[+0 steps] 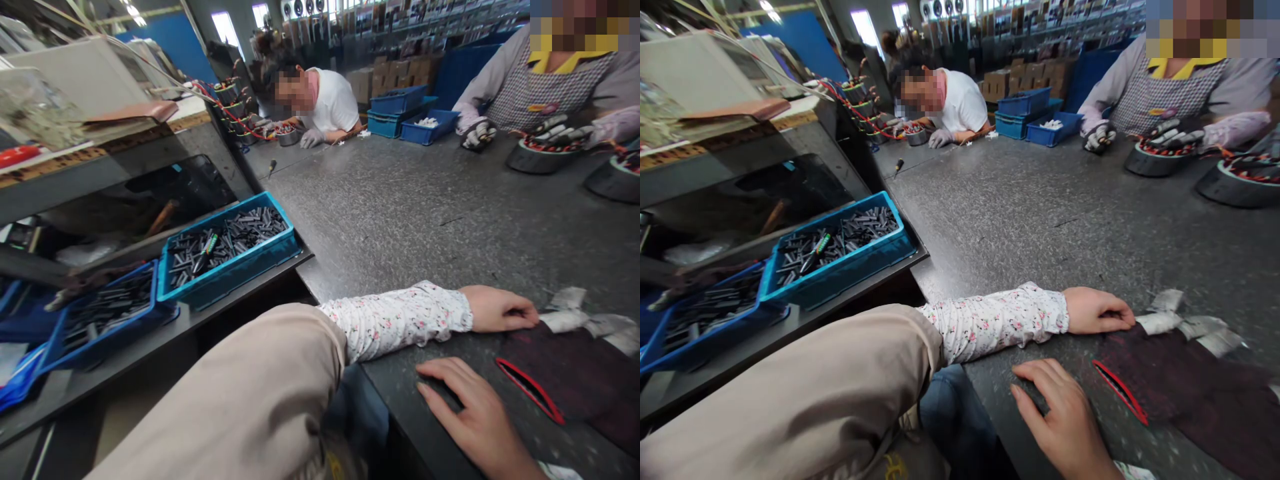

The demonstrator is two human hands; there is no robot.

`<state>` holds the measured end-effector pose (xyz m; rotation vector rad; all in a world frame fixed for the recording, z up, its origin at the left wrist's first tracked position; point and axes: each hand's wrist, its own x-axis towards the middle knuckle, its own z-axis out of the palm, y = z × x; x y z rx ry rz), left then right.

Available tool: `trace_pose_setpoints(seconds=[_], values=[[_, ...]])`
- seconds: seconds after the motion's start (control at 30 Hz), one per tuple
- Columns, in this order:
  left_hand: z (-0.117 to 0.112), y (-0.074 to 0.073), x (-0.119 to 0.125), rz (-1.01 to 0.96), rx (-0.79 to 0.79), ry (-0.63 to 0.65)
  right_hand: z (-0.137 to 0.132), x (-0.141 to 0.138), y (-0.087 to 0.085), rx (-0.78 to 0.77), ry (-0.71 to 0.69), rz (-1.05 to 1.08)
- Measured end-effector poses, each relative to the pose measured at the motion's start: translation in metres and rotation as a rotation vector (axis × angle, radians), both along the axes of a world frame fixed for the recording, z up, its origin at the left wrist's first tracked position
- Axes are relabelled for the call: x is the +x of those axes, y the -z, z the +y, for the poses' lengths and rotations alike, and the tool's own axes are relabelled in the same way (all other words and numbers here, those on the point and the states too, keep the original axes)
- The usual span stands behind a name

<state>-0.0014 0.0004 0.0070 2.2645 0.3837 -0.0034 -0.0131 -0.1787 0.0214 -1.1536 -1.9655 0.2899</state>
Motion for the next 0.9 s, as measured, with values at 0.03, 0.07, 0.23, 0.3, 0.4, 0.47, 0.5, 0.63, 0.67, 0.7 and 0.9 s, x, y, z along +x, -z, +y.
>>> trace_pose_setpoints(seconds=[0.03,0.07,0.23,0.3,0.4,0.47,0.5,0.63,0.67,0.7,0.9], values=[[-0.0001,-0.0005,-0.0001,0.001,0.004,-0.002,0.0001,-0.0002,-0.0006,-0.001,0.001,0.002],[-0.0002,-0.0008,-0.0002,0.001,0.009,-0.004,0.0002,-0.0003,-0.0012,-0.001,0.002,0.005],[-0.0002,0.0004,0.0013,0.005,0.004,-0.008,0.0014,-0.0005,-0.0026,0.001,0.002,0.006],[-0.0002,0.0011,0.0016,0.007,0.005,-0.016,0.0016,-0.0005,-0.003,0.007,0.003,-0.001],[-0.0001,0.0013,0.0015,0.011,0.004,-0.014,0.0016,-0.0007,-0.0035,0.018,0.009,-0.006],[0.0002,0.0019,0.0015,0.006,-0.004,-0.007,0.0013,-0.0007,-0.0032,0.02,0.009,-0.001],[0.0004,0.0026,0.0018,-0.001,-0.009,-0.006,0.0012,-0.0005,-0.0028,0.017,0.007,0.0],[0.0011,0.0065,0.0032,-0.027,-0.008,-0.016,0.0005,0.0006,0.0006,-0.008,0.0,-0.003],[0.0012,0.0074,0.0035,-0.03,-0.002,-0.019,0.0003,0.0009,0.0013,-0.011,-0.002,-0.005],[0.0014,0.008,0.0036,-0.032,0.004,-0.02,0.0002,0.0012,0.0017,-0.01,-0.003,-0.005],[0.0009,0.0037,0.0021,-0.016,0.013,-0.014,0.0001,0.001,0.0003,0.007,-0.004,-0.006]])
